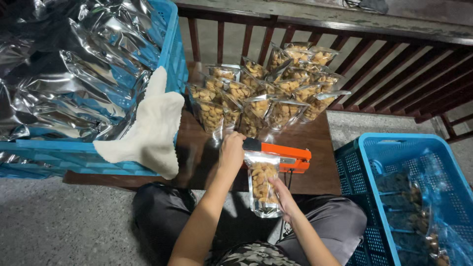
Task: The person sits on the floor and uses an orange handheld heat sealer to seal clear plastic bags filled with snacks. After sealing each bag, the person places it into a blue plastic basket.
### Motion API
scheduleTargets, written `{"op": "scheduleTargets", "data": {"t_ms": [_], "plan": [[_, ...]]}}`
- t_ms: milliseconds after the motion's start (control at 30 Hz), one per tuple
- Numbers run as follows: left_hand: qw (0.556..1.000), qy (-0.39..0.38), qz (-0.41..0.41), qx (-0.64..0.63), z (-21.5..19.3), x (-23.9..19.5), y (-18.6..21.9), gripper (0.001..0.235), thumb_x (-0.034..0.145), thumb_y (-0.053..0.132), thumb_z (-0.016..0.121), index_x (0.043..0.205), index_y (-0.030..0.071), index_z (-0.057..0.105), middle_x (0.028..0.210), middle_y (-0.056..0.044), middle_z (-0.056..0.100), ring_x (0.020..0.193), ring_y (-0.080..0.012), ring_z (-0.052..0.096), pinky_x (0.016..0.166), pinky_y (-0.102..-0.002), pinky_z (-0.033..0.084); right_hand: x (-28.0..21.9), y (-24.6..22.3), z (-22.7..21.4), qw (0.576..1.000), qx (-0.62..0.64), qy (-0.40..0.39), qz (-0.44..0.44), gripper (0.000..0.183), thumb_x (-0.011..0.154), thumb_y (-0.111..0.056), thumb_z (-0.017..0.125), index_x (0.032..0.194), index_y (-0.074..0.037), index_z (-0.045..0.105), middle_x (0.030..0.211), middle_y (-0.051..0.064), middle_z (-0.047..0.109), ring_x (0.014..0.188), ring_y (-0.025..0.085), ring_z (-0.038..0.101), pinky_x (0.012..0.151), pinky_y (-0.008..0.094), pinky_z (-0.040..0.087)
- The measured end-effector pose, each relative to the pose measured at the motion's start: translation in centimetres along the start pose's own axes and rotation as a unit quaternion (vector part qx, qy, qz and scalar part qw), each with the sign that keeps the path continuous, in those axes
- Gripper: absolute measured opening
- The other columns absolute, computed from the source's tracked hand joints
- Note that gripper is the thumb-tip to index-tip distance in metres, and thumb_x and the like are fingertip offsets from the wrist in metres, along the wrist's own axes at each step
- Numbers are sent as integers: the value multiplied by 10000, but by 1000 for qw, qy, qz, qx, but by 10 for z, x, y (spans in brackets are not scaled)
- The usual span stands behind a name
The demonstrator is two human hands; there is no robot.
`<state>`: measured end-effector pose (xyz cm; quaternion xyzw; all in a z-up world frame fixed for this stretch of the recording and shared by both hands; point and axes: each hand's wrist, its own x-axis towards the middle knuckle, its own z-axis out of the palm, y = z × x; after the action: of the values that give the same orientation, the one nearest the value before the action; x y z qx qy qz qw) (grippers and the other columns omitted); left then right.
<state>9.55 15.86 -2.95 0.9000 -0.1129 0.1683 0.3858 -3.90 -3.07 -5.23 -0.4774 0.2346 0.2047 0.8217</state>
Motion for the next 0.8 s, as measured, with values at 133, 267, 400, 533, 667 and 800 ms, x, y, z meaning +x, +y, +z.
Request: {"op": "scheduleTargets", "data": {"t_ms": [133, 267, 400, 533, 667, 800], "plan": [[1000, -1, -18, 10, 0, -3, 2, 298, 761, -114, 616, 972, 42, 756, 1008, -132, 701, 1019, -361, 650, 892, -448, 525, -3, -6, -1, 1000, -1, -9, 4, 485, 950, -338, 579, 1375, -105, 553, 1169, 107, 716, 941, 225, 743, 772, 394, 627], [999, 4, -6, 31, -2, -4, 4, 335, 669, -121, 686, 957, 38, 746, 993, -127, 698, 1013, -349, 626, 915, -423, 514, -3, -6, -2, 1000, -9, -9, -7, 487, 954, -331, 578, 1380, -99, 542, 1170, 110, 715, 928, 225, 741, 748, 382, 625], [1000, -9, -4, 23, -8, -4, 7, 404, 559, -36, 817, 951, 22, 737, 983, -132, 688, 1006, -348, 589, 921, -421, 483, -5, -7, -2, 1000, -6, -17, -14, 487, 948, -321, 570, 1382, -102, 534, 1184, 98, 718, 933, 215, 746, 757, 371, 628], [999, -3, 2, 43, -5, -5, 5, 387, 589, -45, 811, 963, 28, 747, 994, -125, 692, 1015, -342, 593, 929, -416, 490, -10, -10, 4, 1000, 2, -6, -16, 470, 952, -308, 569, 1371, -95, 542, 1185, 105, 713, 933, 212, 747, 772, 369, 629], [999, 11, 10, 52, 5, -7, -4, 322, 670, -108, 714, 955, 36, 758, 995, -120, 698, 1009, -334, 604, 933, -409, 501, -12, -12, 7, 1000, 0, 4, -18, 450, 961, -307, 570, 1349, -81, 554, 1180, 113, 714, 935, 213, 749, 774, 361, 628], [999, 25, 18, 42, 15, -10, -16, 270, 736, -121, 643, 929, 32, 755, 998, -129, 699, 983, -344, 614, 908, -423, 513, -12, -11, 5, 1000, -5, 4, -22, 439, 957, -304, 577, 1337, -85, 558, 1167, 95, 716, 930, 205, 746, 762, 355, 625]]}}
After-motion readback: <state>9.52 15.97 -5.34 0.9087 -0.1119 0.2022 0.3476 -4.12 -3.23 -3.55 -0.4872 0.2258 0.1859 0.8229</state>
